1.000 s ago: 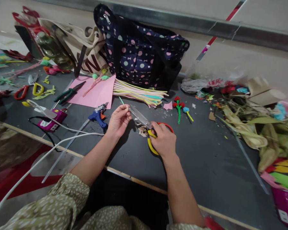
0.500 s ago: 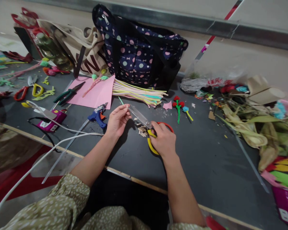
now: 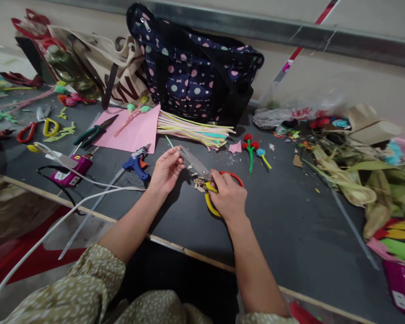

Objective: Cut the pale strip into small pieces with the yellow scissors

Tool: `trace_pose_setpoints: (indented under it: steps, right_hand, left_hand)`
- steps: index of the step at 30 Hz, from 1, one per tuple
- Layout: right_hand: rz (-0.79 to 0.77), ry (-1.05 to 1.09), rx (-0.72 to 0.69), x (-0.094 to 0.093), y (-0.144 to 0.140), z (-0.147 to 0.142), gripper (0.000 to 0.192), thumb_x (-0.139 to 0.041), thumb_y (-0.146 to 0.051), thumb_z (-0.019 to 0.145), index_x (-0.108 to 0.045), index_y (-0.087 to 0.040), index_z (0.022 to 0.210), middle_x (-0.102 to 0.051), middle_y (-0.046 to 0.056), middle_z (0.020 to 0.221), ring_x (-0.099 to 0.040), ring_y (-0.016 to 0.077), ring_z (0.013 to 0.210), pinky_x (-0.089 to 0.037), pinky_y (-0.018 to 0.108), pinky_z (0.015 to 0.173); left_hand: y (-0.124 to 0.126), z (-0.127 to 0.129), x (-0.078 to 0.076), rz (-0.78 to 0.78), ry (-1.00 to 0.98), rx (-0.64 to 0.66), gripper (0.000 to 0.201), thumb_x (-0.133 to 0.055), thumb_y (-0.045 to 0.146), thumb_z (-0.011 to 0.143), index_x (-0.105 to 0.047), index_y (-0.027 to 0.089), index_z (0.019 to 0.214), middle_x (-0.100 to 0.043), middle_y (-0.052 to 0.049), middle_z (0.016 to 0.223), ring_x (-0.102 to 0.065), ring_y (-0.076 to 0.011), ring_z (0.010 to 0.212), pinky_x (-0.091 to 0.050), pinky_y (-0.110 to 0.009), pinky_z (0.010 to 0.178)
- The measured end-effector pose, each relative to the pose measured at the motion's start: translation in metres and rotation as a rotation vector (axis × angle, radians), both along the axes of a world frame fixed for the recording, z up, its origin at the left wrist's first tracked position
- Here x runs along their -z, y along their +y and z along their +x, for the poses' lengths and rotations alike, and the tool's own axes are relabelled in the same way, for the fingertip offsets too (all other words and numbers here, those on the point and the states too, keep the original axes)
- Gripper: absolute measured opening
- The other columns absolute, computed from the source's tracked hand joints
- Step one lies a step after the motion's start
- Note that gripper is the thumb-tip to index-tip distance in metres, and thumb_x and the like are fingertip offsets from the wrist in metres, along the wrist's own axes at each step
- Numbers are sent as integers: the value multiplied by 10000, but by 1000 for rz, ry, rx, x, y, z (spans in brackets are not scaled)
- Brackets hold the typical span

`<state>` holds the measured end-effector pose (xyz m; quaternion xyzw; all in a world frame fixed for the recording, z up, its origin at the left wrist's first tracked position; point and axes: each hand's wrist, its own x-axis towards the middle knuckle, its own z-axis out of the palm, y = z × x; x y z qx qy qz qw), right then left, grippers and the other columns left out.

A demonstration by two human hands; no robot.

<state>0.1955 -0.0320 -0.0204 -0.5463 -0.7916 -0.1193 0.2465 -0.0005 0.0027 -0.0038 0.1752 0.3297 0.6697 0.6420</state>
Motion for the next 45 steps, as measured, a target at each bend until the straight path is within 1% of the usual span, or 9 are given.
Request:
trace_pose_setpoints:
  steps: [6,14,19,29,36,41,45]
  right_hand:
    - [-6,-23,-9,1,-1,-1,339,-519,-240,841,-660,-257,1148,-691,-4,910,-559,101,708,-314,239,574]
    - [4,-28,-3,2,-1,-3,327,-498,-249,863,-660,-255,1147,-689,-5,901,-554,101,707,-300,247,564]
    - [-9,-35,2,2,-2,-4,324,-494,-264,873,-657,-258,1152,-682,-7,882,-547,98,698,-302,253,569]
    - [-18,-24,5,2,-2,-6,322,-486,-264,874,-662,-251,1143,-691,-1,884,-558,104,710,-301,247,563]
    - [-5,-29,1,3,-3,-5,320,-495,-266,873,-662,-249,1145,-695,-1,887,-561,105,702,-294,249,562]
    - [22,-30,-8,3,-2,-4,315,-478,-261,887,-656,-257,1147,-682,-15,855,-547,97,686,-289,253,559]
    - [18,-49,-5,1,-3,-5,301,-501,-258,876,-660,-260,1132,-676,-22,833,-556,93,679,-288,253,551]
  left_hand:
    - [0,2,0,-35,-16,-12,242,-775,135,653,-679,147,875,-644,34,665,-598,-50,545,-517,-151,518]
    - [0,3,1,-31,-7,-19,243,-775,136,642,-687,147,868,-645,34,660,-596,-49,550,-510,-146,514]
    - [0,3,0,-58,-2,-36,244,-772,133,638,-684,150,866,-637,39,647,-592,-50,542,-501,-149,504]
    - [0,3,2,-54,8,-36,267,-791,154,628,-685,149,874,-639,42,652,-584,-43,536,-481,-146,497]
    - [-1,3,1,-51,20,-43,254,-785,154,621,-693,159,857,-634,43,637,-571,-42,534,-472,-147,498]
    - [-1,4,1,-54,6,-57,256,-793,146,612,-687,147,846,-631,42,642,-571,-43,526,-469,-151,484]
    - [-1,3,1,-54,3,-63,269,-807,149,599,-690,142,841,-634,43,644,-569,-43,522,-477,-154,484]
